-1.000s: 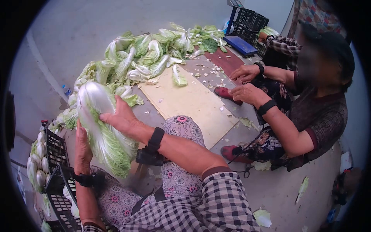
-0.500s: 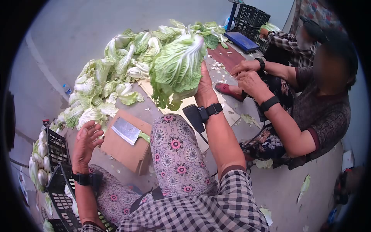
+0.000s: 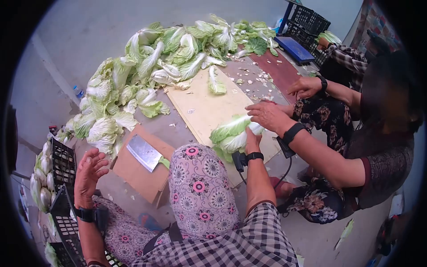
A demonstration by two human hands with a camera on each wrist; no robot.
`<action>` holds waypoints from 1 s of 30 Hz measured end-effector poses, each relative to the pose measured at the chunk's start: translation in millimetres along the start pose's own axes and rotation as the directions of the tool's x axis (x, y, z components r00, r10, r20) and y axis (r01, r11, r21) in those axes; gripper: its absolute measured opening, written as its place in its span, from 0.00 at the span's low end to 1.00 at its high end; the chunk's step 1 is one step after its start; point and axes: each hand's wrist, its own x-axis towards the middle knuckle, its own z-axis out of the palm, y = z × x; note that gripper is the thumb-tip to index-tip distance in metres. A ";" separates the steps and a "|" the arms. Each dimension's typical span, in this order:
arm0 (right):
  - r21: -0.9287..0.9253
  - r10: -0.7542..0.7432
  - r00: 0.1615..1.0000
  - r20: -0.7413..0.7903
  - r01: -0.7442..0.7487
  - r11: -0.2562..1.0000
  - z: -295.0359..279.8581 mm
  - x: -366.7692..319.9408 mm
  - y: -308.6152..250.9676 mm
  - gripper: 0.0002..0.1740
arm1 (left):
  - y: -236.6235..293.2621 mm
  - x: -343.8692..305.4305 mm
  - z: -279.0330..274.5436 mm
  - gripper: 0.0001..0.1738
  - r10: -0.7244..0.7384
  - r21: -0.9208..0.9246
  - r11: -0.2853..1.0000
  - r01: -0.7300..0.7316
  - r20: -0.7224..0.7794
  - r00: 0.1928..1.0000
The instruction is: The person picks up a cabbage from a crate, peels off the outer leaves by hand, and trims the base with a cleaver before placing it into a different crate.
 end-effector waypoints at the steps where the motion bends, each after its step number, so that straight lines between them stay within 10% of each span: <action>1: -0.154 0.058 0.998 0.000 -0.057 0.986 -1.9 -4.3 11.4 0.36 | 0.5 0.1 -3.3 0.25 -0.001 0.008 1.000 0.001 -0.003 1.000; 4: -0.719 -0.206 0.970 -0.128 0.052 0.693 17.1 -18.5 24.3 0.41 | 7.8 -3.0 -8.8 0.25 0.027 0.021 0.999 -0.026 -0.017 1.000; 8: -0.923 -0.214 0.938 0.272 0.317 0.217 51.0 -59.4 -16.4 0.40 | 23.9 -20.0 -23.3 0.26 0.101 0.032 0.995 -0.099 -0.064 0.993; 11: -0.754 0.181 0.764 0.619 0.513 0.411 83.9 -82.5 -50.8 0.35 | 32.1 -39.7 -50.7 0.28 0.181 0.024 0.984 -0.179 -0.107 0.978; 23: -0.205 0.012 0.236 0.972 0.819 0.536 170.9 -257.4 -211.5 0.28 | 9.6 -208.0 -228.5 0.30 0.218 -0.100 0.949 -0.299 -0.478 0.851; 30: -0.107 0.193 -0.030 0.981 0.744 0.659 192.1 -367.0 -227.7 0.27 | -32.8 -282.9 -276.7 0.28 0.030 0.064 0.997 0.041 -0.825 0.565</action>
